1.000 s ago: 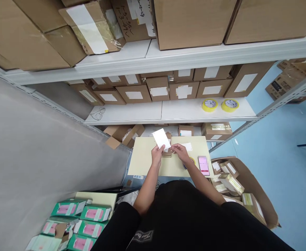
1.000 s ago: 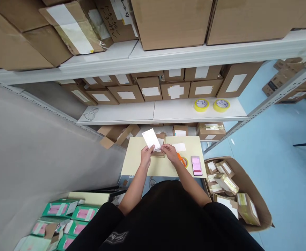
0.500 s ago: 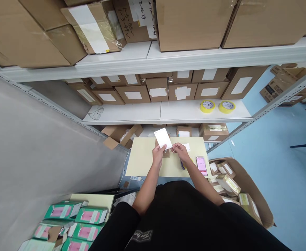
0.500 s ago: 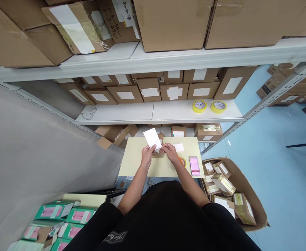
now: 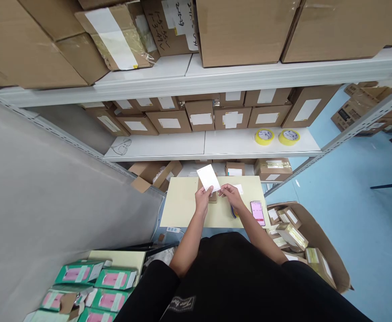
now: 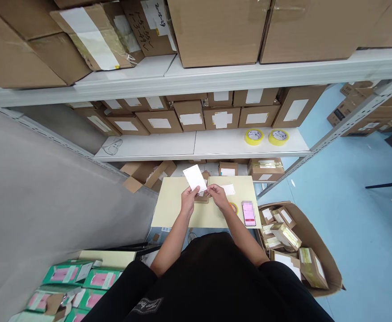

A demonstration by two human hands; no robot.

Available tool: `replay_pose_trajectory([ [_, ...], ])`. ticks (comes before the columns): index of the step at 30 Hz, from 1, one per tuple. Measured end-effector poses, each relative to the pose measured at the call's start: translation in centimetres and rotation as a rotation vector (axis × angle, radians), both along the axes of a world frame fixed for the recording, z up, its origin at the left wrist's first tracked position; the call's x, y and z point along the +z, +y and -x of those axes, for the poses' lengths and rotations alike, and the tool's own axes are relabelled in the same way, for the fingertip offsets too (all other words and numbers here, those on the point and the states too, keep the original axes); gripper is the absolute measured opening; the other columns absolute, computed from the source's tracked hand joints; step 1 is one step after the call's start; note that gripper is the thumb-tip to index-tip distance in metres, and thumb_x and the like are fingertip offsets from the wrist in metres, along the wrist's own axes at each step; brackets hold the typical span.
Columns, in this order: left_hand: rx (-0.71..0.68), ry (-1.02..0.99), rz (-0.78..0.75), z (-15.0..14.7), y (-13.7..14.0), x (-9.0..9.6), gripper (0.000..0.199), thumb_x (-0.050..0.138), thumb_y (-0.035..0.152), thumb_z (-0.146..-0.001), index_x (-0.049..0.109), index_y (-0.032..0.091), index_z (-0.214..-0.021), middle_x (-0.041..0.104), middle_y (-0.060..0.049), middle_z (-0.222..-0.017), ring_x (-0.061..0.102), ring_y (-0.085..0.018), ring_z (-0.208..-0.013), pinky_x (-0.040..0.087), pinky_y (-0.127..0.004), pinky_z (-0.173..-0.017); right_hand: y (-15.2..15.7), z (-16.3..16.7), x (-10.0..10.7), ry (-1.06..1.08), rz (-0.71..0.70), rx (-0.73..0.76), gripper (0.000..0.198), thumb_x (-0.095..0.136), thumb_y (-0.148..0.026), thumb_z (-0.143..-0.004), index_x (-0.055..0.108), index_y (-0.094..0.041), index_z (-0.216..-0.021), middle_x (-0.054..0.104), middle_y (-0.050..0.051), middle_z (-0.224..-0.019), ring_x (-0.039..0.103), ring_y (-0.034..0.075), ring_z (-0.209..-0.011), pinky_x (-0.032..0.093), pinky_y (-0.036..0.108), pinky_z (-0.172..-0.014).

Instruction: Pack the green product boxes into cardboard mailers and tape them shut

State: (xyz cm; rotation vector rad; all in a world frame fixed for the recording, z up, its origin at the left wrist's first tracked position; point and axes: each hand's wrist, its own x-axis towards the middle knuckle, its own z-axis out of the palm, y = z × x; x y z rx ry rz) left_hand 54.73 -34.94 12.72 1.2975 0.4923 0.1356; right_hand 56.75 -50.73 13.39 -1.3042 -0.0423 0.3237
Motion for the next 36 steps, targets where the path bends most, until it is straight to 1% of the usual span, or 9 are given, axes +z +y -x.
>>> replay_pose_trajectory([
  [4,0.086,-0.054,-0.358,0.3,0.0,0.5,0.055,0.092,0.041,-0.068,0.077,0.021,-0.117,0.075,-0.012,-0.117,0.070,-0.021,-0.092,0.055,-0.033,-0.080,-0.2,0.0,0.2,-0.037,-0.003,0.025,0.028,0.077,-0.049,-0.083,0.069,-0.022,-0.085,0.073,0.001,-0.080,0.066,0.017,-0.077,0.049,0.031,-0.075],
  [7,-0.094,-0.181,-0.496,1.0,-0.3,1.5,0.028,0.081,0.045,-0.082,0.081,0.022,-0.097,0.076,-0.010,-0.105,0.070,-0.022,-0.092,0.056,-0.034,-0.082,-0.3,-0.1,0.4,-0.083,0.016,0.034,0.028,0.075,-0.050,-0.085,0.070,-0.023,-0.086,0.073,0.001,-0.082,0.065,0.017,-0.077,0.049,0.031,-0.075],
  [9,-0.242,-0.219,-0.447,1.3,-0.6,2.0,0.029,0.077,0.048,-0.086,0.083,0.021,-0.096,0.077,-0.010,-0.101,0.072,-0.022,-0.090,0.057,-0.033,-0.080,-0.3,-0.1,0.5,-0.120,0.026,0.042,0.026,0.075,-0.049,-0.085,0.070,-0.023,-0.087,0.072,0.001,-0.083,0.064,0.017,-0.077,0.049,0.031,-0.076],
  [11,-0.278,-0.218,-0.391,1.4,-0.8,2.2,0.032,0.077,0.049,-0.086,0.083,0.020,-0.099,0.078,-0.010,-0.101,0.073,-0.023,-0.091,0.058,-0.034,-0.080,-0.4,-0.1,0.6,-0.150,0.037,0.058,0.025,0.074,-0.047,-0.086,0.070,-0.023,-0.087,0.070,0.000,-0.083,0.063,0.017,-0.077,0.050,0.031,-0.076],
  [18,-0.091,-0.070,-0.202,0.9,-0.6,1.0,0.044,0.074,0.059,-0.081,0.080,0.016,-0.084,0.074,-0.005,-0.078,0.068,-0.020,-0.076,0.054,-0.031,-0.073,-0.9,-0.3,0.0,-0.132,0.036,0.071,0.020,0.072,-0.041,-0.085,0.066,-0.023,-0.085,0.072,0.000,-0.080,0.064,0.016,-0.072,0.050,0.030,-0.074],
  [21,-0.183,-0.092,-0.113,1.0,-0.7,0.8,0.056,0.070,0.068,-0.083,0.081,0.014,-0.091,0.076,-0.008,-0.084,0.069,-0.022,-0.080,0.056,-0.033,-0.076,-1.0,-0.4,-0.2,-0.116,0.047,0.075,0.018,0.071,-0.040,-0.084,0.064,-0.023,-0.085,0.070,-0.001,-0.074,0.064,0.017,-0.070,0.049,0.030,-0.072],
  [25,-0.264,-0.140,-0.157,1.5,-0.9,0.8,0.056,0.079,0.067,-0.077,0.082,0.015,-0.098,0.077,-0.008,-0.089,0.069,-0.023,-0.086,0.055,-0.033,-0.080,-0.8,-0.2,-0.3,-0.114,0.047,0.054,0.013,0.068,-0.035,-0.083,0.061,-0.024,-0.082,0.066,-0.002,-0.069,0.064,0.017,-0.068,0.048,0.029,-0.068],
  [28,-0.261,-0.147,-0.239,2.0,-0.6,0.4,0.048,0.078,0.064,-0.080,0.082,0.017,-0.088,0.076,-0.006,-0.087,0.067,-0.021,-0.084,0.053,-0.031,-0.081,-0.2,0.1,-0.8,-0.101,0.041,0.070,0.013,0.068,-0.034,-0.081,0.060,-0.024,-0.079,0.064,-0.003,-0.068,0.063,0.017,-0.067,0.048,0.029,-0.067],
  [36,-0.196,-0.161,-0.206,2.4,1.8,-0.5,0.041,0.074,0.058,-0.085,0.083,0.018,-0.084,0.075,-0.006,-0.090,0.067,-0.022,-0.088,0.054,-0.032,-0.084,3.1,0.1,-0.3,-0.054,0.075,0.080,0.032,0.084,-0.048,-0.076,0.063,-0.024,-0.081,0.062,-0.003,-0.072,0.057,0.016,-0.065,0.046,0.028,-0.064],
])
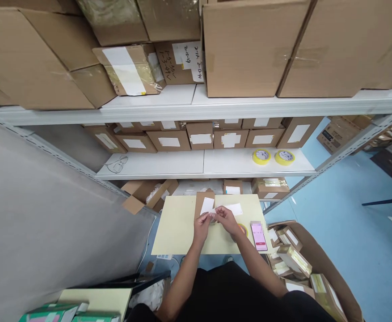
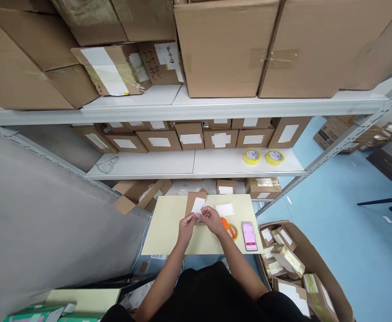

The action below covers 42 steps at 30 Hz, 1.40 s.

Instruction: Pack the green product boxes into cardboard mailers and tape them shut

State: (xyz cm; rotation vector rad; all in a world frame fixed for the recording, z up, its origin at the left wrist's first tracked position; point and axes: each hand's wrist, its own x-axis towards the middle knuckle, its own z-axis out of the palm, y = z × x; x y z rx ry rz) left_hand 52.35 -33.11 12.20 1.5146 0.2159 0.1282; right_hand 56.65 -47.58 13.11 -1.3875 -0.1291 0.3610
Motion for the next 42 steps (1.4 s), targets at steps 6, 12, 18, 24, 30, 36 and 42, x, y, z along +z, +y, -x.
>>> replay_pose_trajectory([
  [6,0.072,0.090,0.225,-1.2,5.4,0.3,0.048,0.079,0.063,-0.078,0.081,0.016,-0.085,0.072,-0.004,-0.077,0.065,-0.019,-0.075,0.053,-0.030,-0.072,3.5,-0.6,1.2,0.014,-0.006,0.012,0.036,0.086,-0.049,-0.073,0.061,-0.023,-0.072,0.062,-0.002,-0.068,0.055,0.015,-0.065,0.044,0.028,-0.065],
  [12,0.463,0.080,0.391,-2.1,17.6,-1.1,0.058,0.086,0.066,-0.065,0.077,0.015,-0.091,0.075,-0.006,-0.084,0.071,-0.022,-0.082,0.056,-0.033,-0.077,7.5,-1.9,0.1,0.076,-0.033,-0.251,0.037,0.082,-0.044,-0.069,0.050,-0.025,-0.067,0.056,-0.005,-0.062,0.052,0.014,-0.058,0.044,0.027,-0.059],
  [18,0.708,0.017,0.302,-0.2,27.1,-2.2,0.052,0.073,0.070,-0.078,0.069,0.019,-0.089,0.076,-0.005,-0.087,0.071,-0.023,-0.084,0.055,-0.032,-0.074,15.5,-4.5,-3.5,0.191,-0.010,-0.410,0.037,0.084,-0.038,-0.058,0.063,-0.024,-0.085,0.066,-0.002,-0.070,0.057,0.015,-0.058,0.046,0.027,-0.054],
  [24,0.824,-0.023,0.190,3.6,33.8,-1.5,0.054,0.070,0.072,-0.080,0.066,0.019,-0.091,0.073,-0.005,-0.089,0.069,-0.020,-0.086,0.054,-0.030,-0.077,30.6,-7.9,-5.9,0.307,0.084,-0.072,0.034,0.085,-0.031,-0.050,0.065,-0.020,-0.076,0.064,-0.005,-0.064,0.054,0.011,-0.053,0.047,0.024,-0.054],
  [30,0.900,-0.051,0.130,6.7,38.6,-1.3,0.049,0.068,0.068,-0.085,0.065,0.019,-0.091,0.070,-0.003,-0.085,0.065,-0.017,-0.078,0.051,-0.028,-0.073,43.8,-10.9,-5.8,0.429,0.195,0.029,0.033,0.084,-0.027,-0.056,0.059,-0.022,-0.077,0.063,-0.006,-0.062,0.057,0.011,-0.053,0.050,0.024,-0.056],
  [36,0.793,-0.007,-0.032,7.4,38.5,-1.8,0.047,0.065,0.066,-0.089,0.071,0.019,-0.090,0.069,-0.004,-0.081,0.062,-0.018,-0.074,0.049,-0.028,-0.069,43.6,-9.1,-5.3,0.451,0.216,0.044,0.031,0.084,-0.040,-0.070,0.062,-0.022,-0.081,0.071,0.000,-0.075,0.066,0.014,-0.062,0.051,0.023,-0.056],
  [42,0.439,-0.124,-0.347,4.6,33.5,-1.8,0.022,0.084,0.047,-0.077,0.075,0.027,-0.076,0.071,-0.008,-0.088,0.065,-0.026,-0.092,0.051,-0.040,-0.093,32.7,-1.8,-3.5,0.430,-0.041,0.255,0.046,0.075,-0.064,-0.082,0.072,-0.018,-0.085,0.077,0.009,-0.082,0.074,0.020,-0.080,0.057,0.028,-0.069],
])
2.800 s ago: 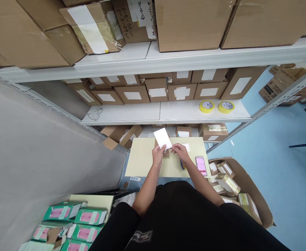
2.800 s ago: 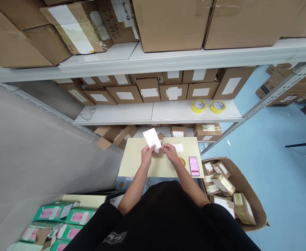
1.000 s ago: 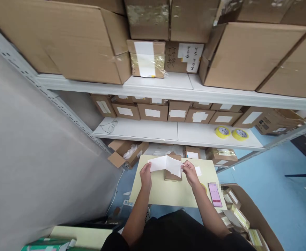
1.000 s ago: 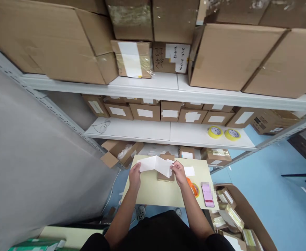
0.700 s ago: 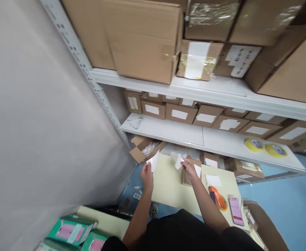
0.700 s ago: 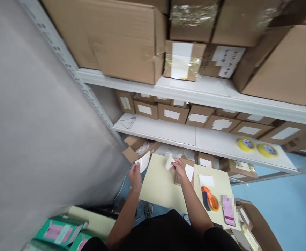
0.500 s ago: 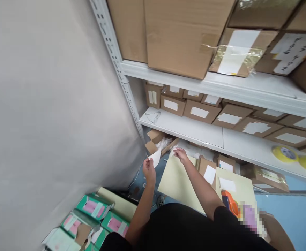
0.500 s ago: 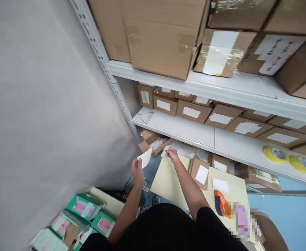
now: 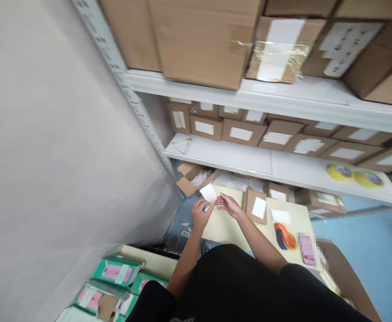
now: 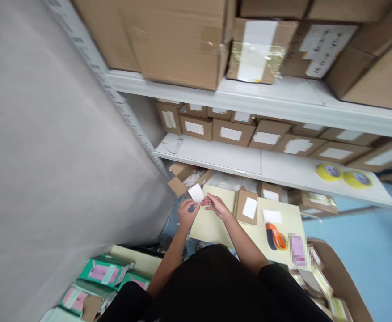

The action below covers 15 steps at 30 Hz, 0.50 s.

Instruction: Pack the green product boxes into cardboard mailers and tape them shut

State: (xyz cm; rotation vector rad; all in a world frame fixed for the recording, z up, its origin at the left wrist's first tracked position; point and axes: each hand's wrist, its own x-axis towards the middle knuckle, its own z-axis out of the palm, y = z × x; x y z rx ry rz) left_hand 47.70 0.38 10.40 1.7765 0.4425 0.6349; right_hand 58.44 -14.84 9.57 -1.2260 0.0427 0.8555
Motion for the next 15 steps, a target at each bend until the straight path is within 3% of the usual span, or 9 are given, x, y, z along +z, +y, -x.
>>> replay_pose_trajectory([
  [2,-0.161,0.011,-0.031,-1.4,-3.3,-0.1,0.019,0.088,0.043,-0.073,0.075,0.028,-0.076,0.071,-0.009,-0.090,0.066,-0.029,-0.098,0.050,-0.042,-0.098,-4.0,1.6,0.6,-0.016,-0.017,-0.124,0.044,0.078,-0.063,-0.080,0.074,-0.019,-0.087,0.077,0.008,-0.086,0.074,0.021,-0.084,0.059,0.029,-0.072],
  [5,-0.323,0.040,-0.089,-3.2,-8.6,-0.3,0.022,0.092,0.041,-0.070,0.077,0.028,-0.080,0.071,-0.012,-0.099,0.064,-0.032,-0.109,0.050,-0.045,-0.102,-9.6,2.5,0.7,-0.078,0.088,-0.372,0.037,0.089,-0.051,-0.066,0.073,-0.020,-0.079,0.076,0.004,-0.081,0.071,0.019,-0.078,0.056,0.028,-0.069],
  [10,-0.626,0.085,-0.086,-5.5,-15.0,-1.3,0.047,0.101,0.043,-0.054,0.079,0.027,-0.093,0.069,-0.013,-0.124,0.061,-0.034,-0.120,0.053,-0.042,-0.097,-16.6,3.1,-1.0,-0.076,0.187,-0.673,0.033,0.086,-0.046,-0.058,0.070,-0.022,-0.075,0.073,0.000,-0.073,0.065,0.018,-0.067,0.051,0.029,-0.061],
  [12,-0.623,0.167,0.032,-6.3,-16.4,-2.4,0.047,0.097,0.049,-0.058,0.076,0.025,-0.091,0.071,-0.011,-0.116,0.067,-0.028,-0.105,0.055,-0.037,-0.084,-18.6,3.4,-1.8,-0.034,0.187,-0.696,0.033,0.086,-0.044,-0.056,0.070,-0.022,-0.075,0.073,0.000,-0.073,0.064,0.017,-0.067,0.050,0.028,-0.061],
  [15,-0.486,0.299,0.278,-7.0,-18.0,-4.4,0.045,0.088,0.056,-0.065,0.066,0.021,-0.081,0.070,-0.004,-0.086,0.065,-0.018,-0.076,0.051,-0.030,-0.071,-20.8,3.6,-3.0,0.021,0.188,-0.654,0.032,0.086,-0.041,-0.054,0.070,-0.021,-0.074,0.073,0.000,-0.074,0.065,0.017,-0.069,0.050,0.026,-0.062],
])
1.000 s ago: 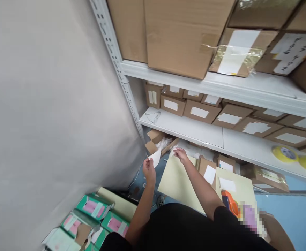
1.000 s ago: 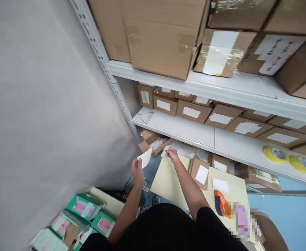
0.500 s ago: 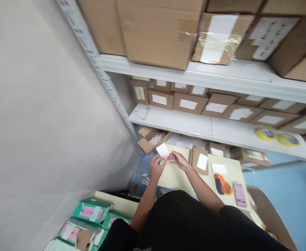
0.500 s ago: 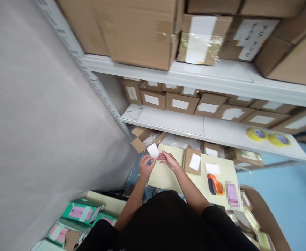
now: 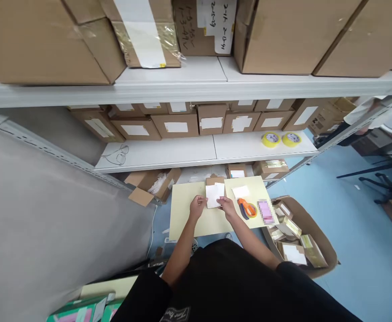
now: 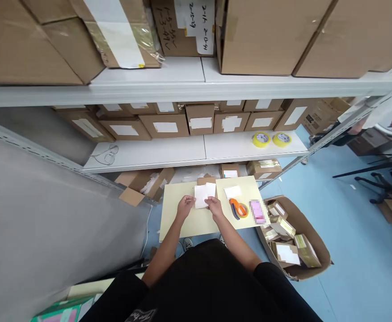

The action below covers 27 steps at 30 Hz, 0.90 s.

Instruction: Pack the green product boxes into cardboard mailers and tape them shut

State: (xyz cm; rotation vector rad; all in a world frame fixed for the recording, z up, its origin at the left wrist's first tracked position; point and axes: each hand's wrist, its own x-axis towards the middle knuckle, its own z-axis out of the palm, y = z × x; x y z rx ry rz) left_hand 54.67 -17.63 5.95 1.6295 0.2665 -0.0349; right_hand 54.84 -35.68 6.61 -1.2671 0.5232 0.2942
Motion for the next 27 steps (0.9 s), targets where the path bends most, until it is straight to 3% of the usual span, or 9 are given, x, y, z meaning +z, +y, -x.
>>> replay_pose_trajectory([
  [4,0.075,0.083,0.140,-0.5,-1.7,-2.7,0.046,0.089,0.049,-0.057,0.058,0.020,-0.074,0.062,0.004,-0.068,0.060,-0.014,-0.065,0.048,-0.026,-0.069,-1.6,-0.8,-2.3,0.061,0.014,0.068,0.031,0.086,-0.040,-0.055,0.069,-0.021,-0.074,0.072,0.000,-0.073,0.065,0.017,-0.071,0.050,0.027,-0.062],
  [10,0.260,0.174,-0.056,-2.4,-3.8,-5.9,0.031,0.085,0.033,-0.059,0.058,0.020,-0.068,0.060,0.006,-0.063,0.055,-0.011,-0.063,0.045,-0.025,-0.069,-2.0,-3.0,-6.6,0.072,0.251,0.131,0.024,0.083,-0.034,-0.062,0.068,-0.023,-0.077,0.065,-0.002,-0.065,0.059,0.016,-0.059,0.047,0.029,-0.055],
  [12,0.251,0.233,-0.144,-3.2,-4.3,-6.8,0.024,0.082,0.026,-0.062,0.059,0.020,-0.069,0.060,0.006,-0.063,0.056,-0.012,-0.063,0.045,-0.025,-0.070,-2.2,-3.6,-7.7,0.074,0.313,0.150,0.027,0.082,-0.028,-0.063,0.070,-0.025,-0.087,0.065,-0.004,-0.065,0.061,0.017,-0.061,0.049,0.028,-0.058],
  [17,0.188,0.368,-0.383,-4.5,-4.7,-8.8,0.014,0.073,0.015,-0.068,0.060,0.021,-0.071,0.065,0.005,-0.068,0.064,-0.014,-0.071,0.048,-0.023,-0.075,-2.8,-4.5,-9.1,0.093,0.747,0.334,0.043,0.078,-0.025,-0.074,0.067,-0.024,-0.115,0.076,0.001,-0.090,0.073,0.020,-0.083,0.053,0.026,-0.068],
  [21,0.164,0.395,-0.422,-5.1,-4.4,-10.0,0.012,0.071,0.014,-0.072,0.061,0.021,-0.073,0.069,0.003,-0.074,0.067,-0.015,-0.076,0.050,-0.024,-0.078,-2.6,-5.3,-9.8,0.161,0.817,0.373,0.040,0.080,-0.027,-0.078,0.065,-0.023,-0.115,0.078,0.003,-0.101,0.075,0.020,-0.085,0.053,0.025,-0.069],
  [27,0.108,0.416,-0.466,-5.8,-4.2,-11.3,0.015,0.073,0.012,-0.073,0.062,0.022,-0.074,0.072,0.002,-0.079,0.069,-0.016,-0.082,0.049,-0.025,-0.080,-2.3,-6.0,-10.5,0.226,0.924,0.420,0.033,0.080,-0.029,-0.078,0.066,-0.024,-0.108,0.078,0.003,-0.097,0.075,0.020,-0.086,0.051,0.025,-0.066],
])
